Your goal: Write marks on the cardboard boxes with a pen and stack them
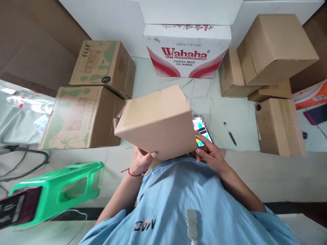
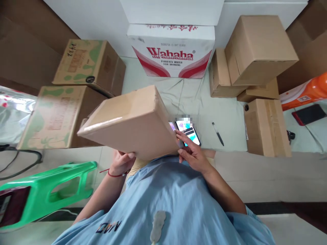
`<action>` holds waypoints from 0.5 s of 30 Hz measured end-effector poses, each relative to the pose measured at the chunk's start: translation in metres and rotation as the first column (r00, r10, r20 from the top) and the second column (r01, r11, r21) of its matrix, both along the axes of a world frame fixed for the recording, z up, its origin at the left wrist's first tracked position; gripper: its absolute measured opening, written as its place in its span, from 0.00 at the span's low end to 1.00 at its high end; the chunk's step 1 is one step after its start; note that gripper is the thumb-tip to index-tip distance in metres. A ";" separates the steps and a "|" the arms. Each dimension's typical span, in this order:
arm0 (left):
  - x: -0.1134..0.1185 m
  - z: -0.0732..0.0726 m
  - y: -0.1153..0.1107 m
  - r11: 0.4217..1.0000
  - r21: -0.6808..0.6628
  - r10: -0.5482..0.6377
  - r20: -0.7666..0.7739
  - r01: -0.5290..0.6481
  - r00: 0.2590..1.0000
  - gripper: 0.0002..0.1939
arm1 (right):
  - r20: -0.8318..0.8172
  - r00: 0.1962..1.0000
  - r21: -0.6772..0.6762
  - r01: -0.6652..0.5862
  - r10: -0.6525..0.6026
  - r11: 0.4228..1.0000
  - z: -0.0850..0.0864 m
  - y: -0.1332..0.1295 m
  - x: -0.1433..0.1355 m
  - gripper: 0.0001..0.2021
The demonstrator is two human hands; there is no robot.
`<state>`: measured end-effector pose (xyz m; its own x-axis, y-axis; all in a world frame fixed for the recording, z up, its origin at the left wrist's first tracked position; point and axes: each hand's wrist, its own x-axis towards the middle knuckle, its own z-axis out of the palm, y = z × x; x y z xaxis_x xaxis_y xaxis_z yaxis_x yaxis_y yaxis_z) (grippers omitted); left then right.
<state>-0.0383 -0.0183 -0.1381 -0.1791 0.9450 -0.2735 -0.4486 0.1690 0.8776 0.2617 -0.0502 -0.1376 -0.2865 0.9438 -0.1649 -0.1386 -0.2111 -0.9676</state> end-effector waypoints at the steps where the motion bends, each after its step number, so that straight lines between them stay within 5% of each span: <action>1: -0.002 -0.002 0.001 1.000 0.001 0.016 0.018 -0.016 1.000 0.46 | 0.003 1.000 0.025 -0.023 0.023 0.999 0.003 0.000 0.000 0.27; 9: 0.008 -0.006 0.013 0.971 -0.235 0.052 0.366 0.038 0.929 0.28 | 0.055 0.990 0.286 -0.141 0.131 0.948 0.025 0.005 -0.004 0.23; 12: 0.007 -0.005 0.016 0.941 -0.328 0.103 0.501 0.079 0.859 0.20 | 0.214 0.972 0.297 0.026 -0.094 0.954 0.027 0.015 0.011 0.17; 14: 0.002 -0.002 0.020 0.925 -0.366 0.109 0.523 0.107 0.845 0.18 | 0.425 0.837 0.345 0.201 -0.344 0.917 0.023 0.023 0.032 0.17; 15: -0.002 -0.001 0.022 0.917 -0.379 0.105 0.525 0.122 0.844 0.19 | 0.544 0.709 0.380 0.269 -0.449 0.885 0.019 0.027 0.044 0.18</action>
